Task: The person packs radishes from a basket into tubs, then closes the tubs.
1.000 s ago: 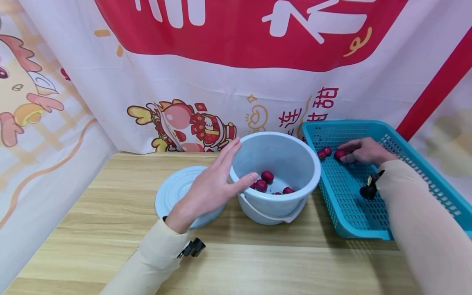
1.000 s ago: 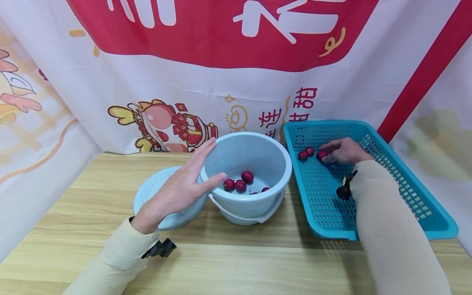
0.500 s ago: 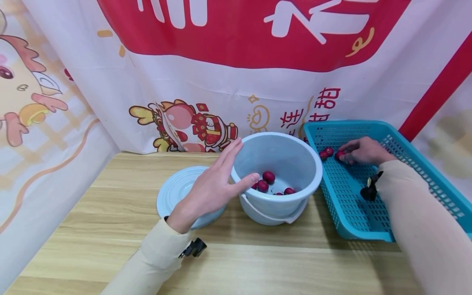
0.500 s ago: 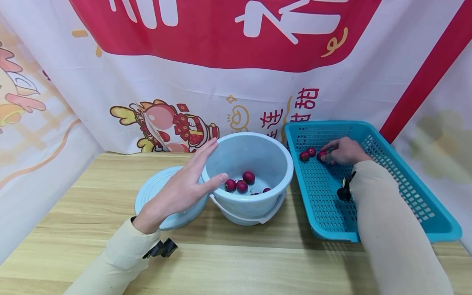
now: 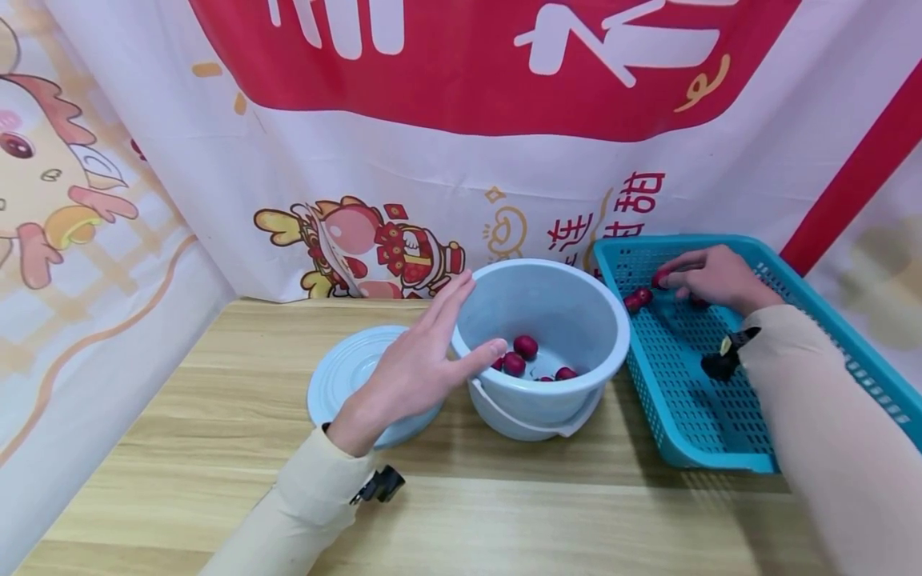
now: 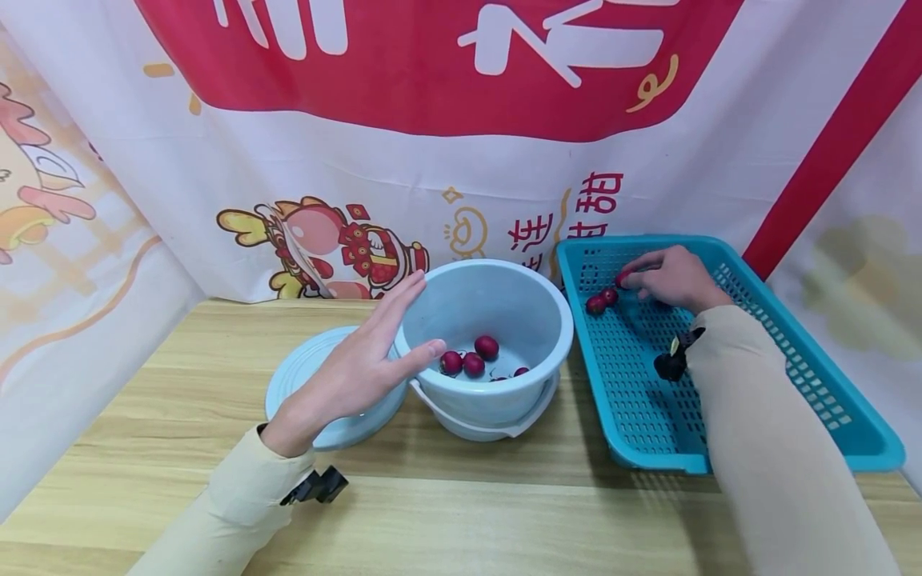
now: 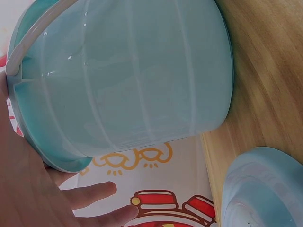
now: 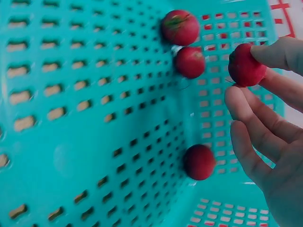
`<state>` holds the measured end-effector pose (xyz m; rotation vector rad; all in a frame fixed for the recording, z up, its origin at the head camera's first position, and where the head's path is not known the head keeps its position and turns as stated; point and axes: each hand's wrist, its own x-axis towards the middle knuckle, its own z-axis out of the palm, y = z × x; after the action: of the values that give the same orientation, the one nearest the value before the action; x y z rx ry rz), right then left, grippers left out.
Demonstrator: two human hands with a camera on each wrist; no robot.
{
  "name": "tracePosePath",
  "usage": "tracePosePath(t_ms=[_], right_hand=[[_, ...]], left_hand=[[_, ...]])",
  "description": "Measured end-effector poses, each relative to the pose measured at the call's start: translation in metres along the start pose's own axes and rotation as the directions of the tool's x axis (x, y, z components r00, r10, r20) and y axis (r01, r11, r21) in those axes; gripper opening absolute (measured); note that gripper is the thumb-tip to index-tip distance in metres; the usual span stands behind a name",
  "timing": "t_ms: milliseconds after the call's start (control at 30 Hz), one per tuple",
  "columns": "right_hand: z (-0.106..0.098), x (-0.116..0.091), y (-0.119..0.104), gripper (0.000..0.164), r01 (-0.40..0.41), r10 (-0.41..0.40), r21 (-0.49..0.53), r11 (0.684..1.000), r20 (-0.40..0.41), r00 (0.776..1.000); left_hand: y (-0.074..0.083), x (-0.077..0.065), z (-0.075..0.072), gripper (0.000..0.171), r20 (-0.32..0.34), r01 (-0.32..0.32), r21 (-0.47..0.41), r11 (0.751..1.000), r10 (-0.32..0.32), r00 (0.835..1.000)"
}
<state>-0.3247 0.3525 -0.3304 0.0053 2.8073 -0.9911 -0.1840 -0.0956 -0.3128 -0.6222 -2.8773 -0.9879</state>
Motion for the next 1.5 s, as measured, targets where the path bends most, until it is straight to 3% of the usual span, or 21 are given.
tracePosePath(t_ms=[233, 700, 1133, 1500], right_hand=[[-0.007, -0.008, -0.015, 0.070, 0.028, -0.027, 0.012, 1.000, -0.031, 0.999], [-0.015, -0.021, -0.045, 0.072, 0.122, -0.115, 0.047, 0.991, -0.122, 0.986], [-0.010, -0.028, -0.058, 0.067, 0.209, -0.192, 0.071, 0.975, -0.193, 0.962], [-0.004, -0.039, -0.069, 0.065, 0.306, -0.271, 0.127, 0.944, -0.235, 0.934]], left_hand=[[-0.001, -0.001, 0.000, 0.095, -0.001, -0.002, -0.001, 1.000, 0.002, 1.000], [0.001, 0.001, -0.001, 0.095, 0.002, -0.006, 0.011, 1.000, 0.006, 1.000], [0.000, 0.000, -0.001, 0.095, 0.003, -0.007, 0.000, 1.000, 0.007, 1.000], [-0.001, 0.000, -0.001, 0.095, -0.009, -0.017, 0.011, 1.000, 0.018, 1.000]])
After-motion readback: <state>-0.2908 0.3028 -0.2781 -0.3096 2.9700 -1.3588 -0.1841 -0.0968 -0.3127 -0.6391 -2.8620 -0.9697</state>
